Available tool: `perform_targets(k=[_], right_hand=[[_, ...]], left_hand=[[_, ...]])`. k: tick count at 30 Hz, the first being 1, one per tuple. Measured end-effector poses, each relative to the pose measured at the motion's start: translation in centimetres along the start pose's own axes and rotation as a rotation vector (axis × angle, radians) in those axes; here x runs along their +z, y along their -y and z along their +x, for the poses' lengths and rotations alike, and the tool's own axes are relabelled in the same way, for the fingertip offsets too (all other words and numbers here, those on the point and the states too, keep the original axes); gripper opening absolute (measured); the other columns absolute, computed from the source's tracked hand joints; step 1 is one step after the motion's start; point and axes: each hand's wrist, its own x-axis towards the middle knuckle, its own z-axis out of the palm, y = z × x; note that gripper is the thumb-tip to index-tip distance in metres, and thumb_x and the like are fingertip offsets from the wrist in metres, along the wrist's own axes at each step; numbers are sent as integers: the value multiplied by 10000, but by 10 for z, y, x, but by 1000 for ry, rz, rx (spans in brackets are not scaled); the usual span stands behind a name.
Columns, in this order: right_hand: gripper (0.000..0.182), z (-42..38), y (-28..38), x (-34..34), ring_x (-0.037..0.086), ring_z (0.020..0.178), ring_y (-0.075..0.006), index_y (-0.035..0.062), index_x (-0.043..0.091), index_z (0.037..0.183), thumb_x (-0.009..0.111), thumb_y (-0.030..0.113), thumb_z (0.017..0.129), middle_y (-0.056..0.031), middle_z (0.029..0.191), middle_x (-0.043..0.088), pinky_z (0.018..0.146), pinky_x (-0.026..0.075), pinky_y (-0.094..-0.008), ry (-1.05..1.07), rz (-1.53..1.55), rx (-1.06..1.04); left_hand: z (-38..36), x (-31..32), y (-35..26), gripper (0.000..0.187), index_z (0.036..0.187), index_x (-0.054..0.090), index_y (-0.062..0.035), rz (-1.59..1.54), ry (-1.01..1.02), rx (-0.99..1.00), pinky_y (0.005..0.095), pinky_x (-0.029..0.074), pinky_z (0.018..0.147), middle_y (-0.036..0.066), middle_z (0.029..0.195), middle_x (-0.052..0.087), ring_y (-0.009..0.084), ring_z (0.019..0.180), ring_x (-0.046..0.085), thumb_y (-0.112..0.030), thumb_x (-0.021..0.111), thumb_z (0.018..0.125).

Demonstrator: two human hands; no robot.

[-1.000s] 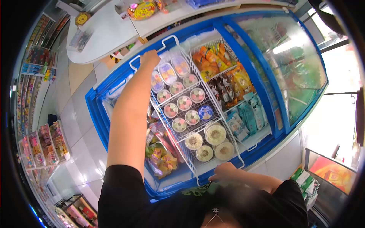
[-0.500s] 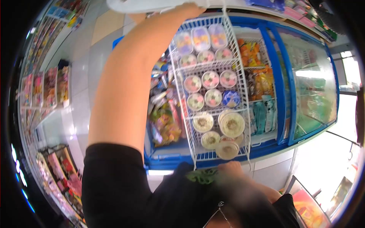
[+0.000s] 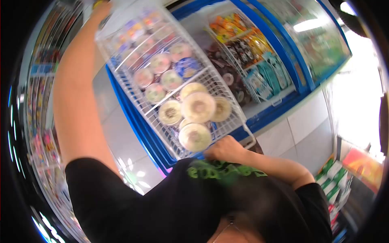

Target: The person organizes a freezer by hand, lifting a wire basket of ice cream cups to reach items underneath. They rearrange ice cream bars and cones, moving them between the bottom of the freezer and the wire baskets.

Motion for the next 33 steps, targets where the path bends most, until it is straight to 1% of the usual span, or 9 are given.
perform_targets(k=[1, 10, 14, 19, 21, 25, 27, 30, 33], right_hand=[[156, 8, 5, 6, 670, 605, -269, 130, 639, 764, 600, 256, 847, -68, 648, 645, 508, 502, -418, -23, 58, -19], [237, 63, 29, 91, 684, 676, -314, 87, 670, 767, 640, 314, 829, -117, 696, 669, 584, 531, -429, 81, 256, 1], [528, 83, 32, 118, 683, 711, -349, 39, 672, 795, 573, 548, 895, -139, 734, 679, 612, 532, -452, 247, 359, 79], [461, 96, 31, 149, 696, 801, -351, 31, 707, 896, 588, 476, 880, -171, 834, 700, 698, 545, -461, 408, 436, 163], [272, 91, 23, 133, 707, 860, -334, 41, 713, 904, 620, 294, 866, -161, 913, 719, 743, 559, -455, 459, 396, 176], [383, 85, 18, 147, 697, 798, -353, 35, 701, 859, 638, 413, 866, -174, 821, 695, 678, 530, -480, 407, 343, 118], [395, 89, 21, 133, 686, 833, -334, 52, 691, 859, 669, 446, 835, -155, 856, 687, 702, 526, -456, 516, 286, 151], [397, 67, 13, 149, 660, 898, -290, 88, 688, 865, 716, 477, 793, -96, 926, 678, 707, 512, -407, -152, 254, -40], [194, 41, 8, 89, 640, 901, -288, 87, 718, 917, 790, 111, 739, -92, 937, 666, 789, 515, -388, -445, 447, 157]], left_hand=[[-10, -20, 0, 473, 1125, 639, -12, 0, 113, -18, 502, 489, 844, 251, 1102, 655, 397, 1024, 633, -380, 362, 1017], [-123, 88, -36, 513, 1065, 669, -4, -477, 40, -443, 463, 467, 892, 233, 1052, 677, 403, 1029, 631, -462, 454, 975], [-123, 116, -8, 492, 1046, 658, -28, -663, 154, -374, 485, 464, 868, 228, 1034, 682, 411, 1012, 632, -466, 444, 973], [-145, 128, -14, 465, 1174, 602, -62, -700, 187, -368, 472, 463, 901, 214, 1105, 670, 395, 1013, 637, -459, 499, 955], [-152, 110, -51, 558, 1341, 491, -94, -495, 23, -425, 465, 444, 973, 215, 1236, 617, 386, 1115, 592, -453, 565, 919], [-177, 34, -140, 906, 1498, 319, -211, -241, -202, -596, 495, 394, 1033, 171, 1397, 489, 362, 1306, 431, -478, 762, 755], [-202, 12, -182, 761, 1446, 394, -197, -495, -618, -312, 527, 344, 1051, 174, 1386, 492, 378, 1267, 439, -362, 756, 798], [-271, -73, -275, 549, 1335, 511, -114, -412, -677, -216, 466, 434, 890, 171, 1126, 592, 376, 1055, 547, -245, 691, 832], [-352, -77, -334, 530, 1307, 552, -98, -737, -503, -254, 458, 373, 1030, 161, 1319, 537, 372, 1232, 470, -246, 738, 833]])
